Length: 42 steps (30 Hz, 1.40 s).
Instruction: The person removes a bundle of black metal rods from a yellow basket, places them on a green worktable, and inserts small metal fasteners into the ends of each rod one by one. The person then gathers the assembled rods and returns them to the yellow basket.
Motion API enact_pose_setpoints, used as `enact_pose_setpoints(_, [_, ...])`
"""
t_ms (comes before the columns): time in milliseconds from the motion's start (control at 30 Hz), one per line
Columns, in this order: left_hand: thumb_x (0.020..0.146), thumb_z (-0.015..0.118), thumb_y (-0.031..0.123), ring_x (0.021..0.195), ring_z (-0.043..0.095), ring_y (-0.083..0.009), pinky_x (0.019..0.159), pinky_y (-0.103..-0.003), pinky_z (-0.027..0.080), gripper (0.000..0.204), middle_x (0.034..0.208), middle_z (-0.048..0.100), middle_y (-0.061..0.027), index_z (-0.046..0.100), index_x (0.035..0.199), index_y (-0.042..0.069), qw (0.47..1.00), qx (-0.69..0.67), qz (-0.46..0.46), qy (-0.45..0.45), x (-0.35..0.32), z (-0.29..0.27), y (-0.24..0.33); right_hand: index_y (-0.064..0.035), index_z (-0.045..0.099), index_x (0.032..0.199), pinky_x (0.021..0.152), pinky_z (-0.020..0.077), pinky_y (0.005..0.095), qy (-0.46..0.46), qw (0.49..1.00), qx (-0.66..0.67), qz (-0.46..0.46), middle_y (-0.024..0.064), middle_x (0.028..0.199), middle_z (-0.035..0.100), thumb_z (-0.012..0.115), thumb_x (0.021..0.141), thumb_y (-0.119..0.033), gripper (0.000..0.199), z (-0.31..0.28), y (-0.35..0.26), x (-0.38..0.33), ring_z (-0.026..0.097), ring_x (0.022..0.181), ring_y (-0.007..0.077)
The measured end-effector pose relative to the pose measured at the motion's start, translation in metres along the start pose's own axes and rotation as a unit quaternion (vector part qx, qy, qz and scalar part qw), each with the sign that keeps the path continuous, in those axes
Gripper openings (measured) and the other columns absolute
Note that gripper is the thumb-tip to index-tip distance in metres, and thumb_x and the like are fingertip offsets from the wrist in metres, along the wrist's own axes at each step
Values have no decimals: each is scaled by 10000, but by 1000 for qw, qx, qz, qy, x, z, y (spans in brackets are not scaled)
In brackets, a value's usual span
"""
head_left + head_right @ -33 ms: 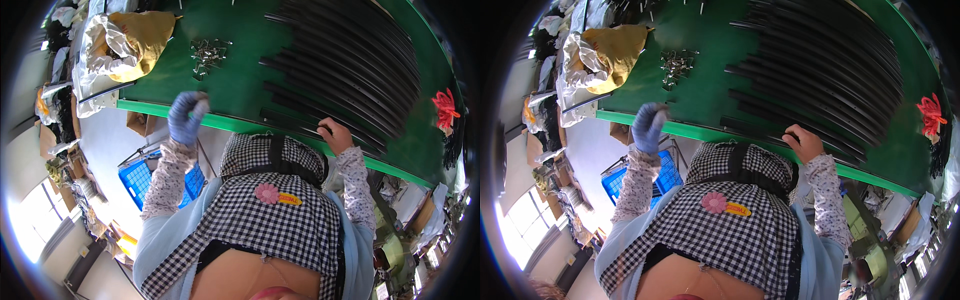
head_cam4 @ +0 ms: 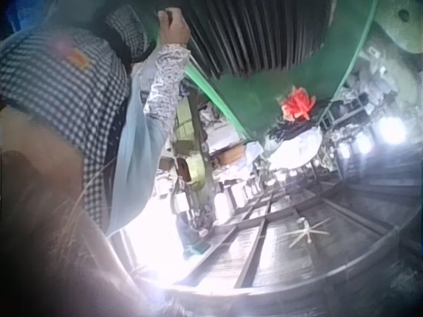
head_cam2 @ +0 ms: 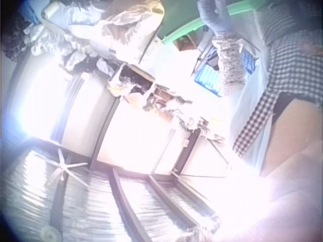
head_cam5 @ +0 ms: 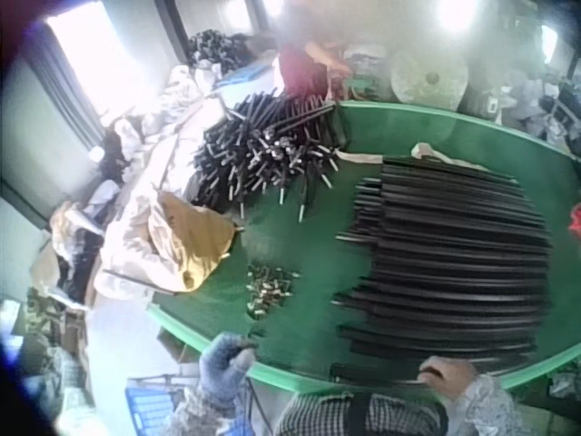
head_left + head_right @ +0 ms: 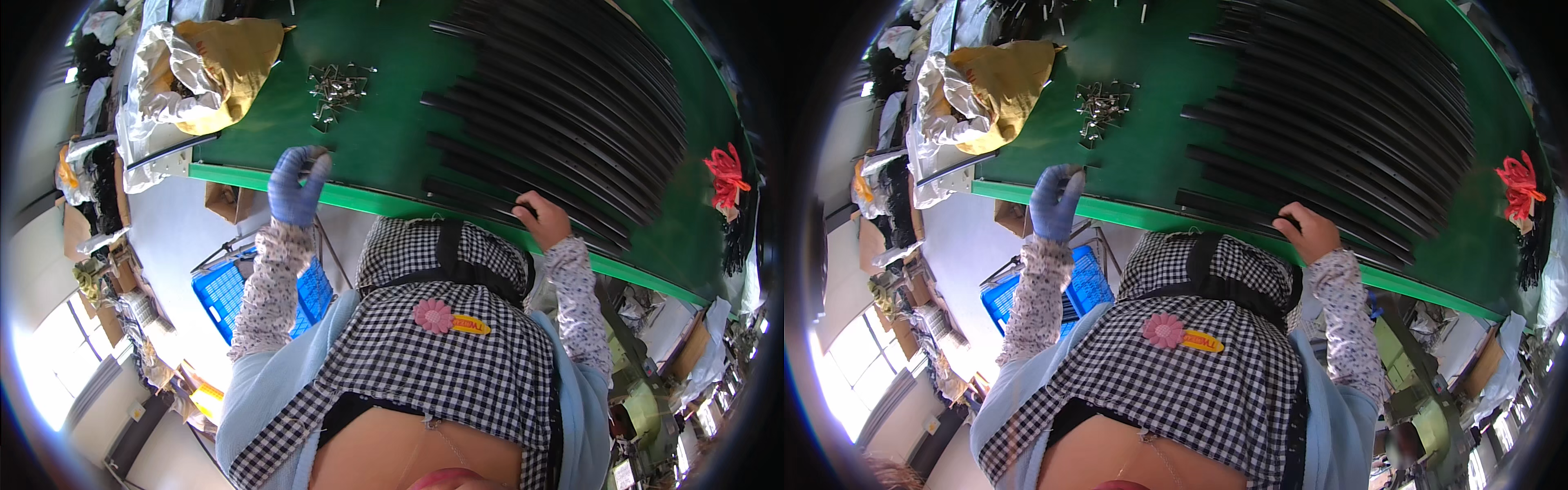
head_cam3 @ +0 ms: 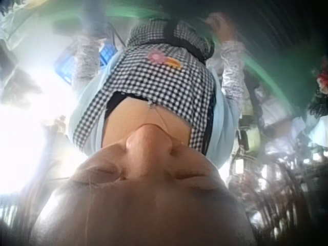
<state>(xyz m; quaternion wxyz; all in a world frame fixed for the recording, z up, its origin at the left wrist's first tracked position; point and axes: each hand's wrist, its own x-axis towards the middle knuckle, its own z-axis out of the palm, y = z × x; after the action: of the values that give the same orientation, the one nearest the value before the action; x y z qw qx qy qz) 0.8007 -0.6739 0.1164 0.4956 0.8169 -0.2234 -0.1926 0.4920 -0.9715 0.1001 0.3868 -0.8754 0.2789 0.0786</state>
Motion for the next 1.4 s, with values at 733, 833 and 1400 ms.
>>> enact_pose_setpoints(733, [838, 771, 200, 1123, 584, -196, 1000, -354, 453, 591, 1234, 613, -113, 508, 1324, -8, 870, -369, -101, -312, -20, 114, 76, -33, 626, 762, 522, 364, 227, -87, 792, 603, 45, -16, 614, 511, 428, 1032, -427, 517, 45, -99, 26, 444, 543, 74])
enact_pose_setpoints(833, [787, 827, 239, 1090, 599, -187, 998, -349, 458, 751, 1178, 634, -90, 459, 1394, -4, 926, -217, -25, -308, -23, 113, 69, -36, 620, 705, 530, 380, 249, -51, 842, 531, 79, -11, 573, 504, 426, 1030, -435, 550, 45, -105, 23, 441, 521, 88])
enact_pose_setpoints(1400, [875, 738, 270, 911, 641, -135, 782, -274, 552, 487, 1126, 653, -90, 582, 1254, 7, 898, -182, -223, -334, 23, 132, 11, -134, 641, 1084, 799, 532, 365, 178, 963, -180, -95, 36, 1003, 582, 768, 783, -349, 391, 47, -18, 34, 591, 966, 223])
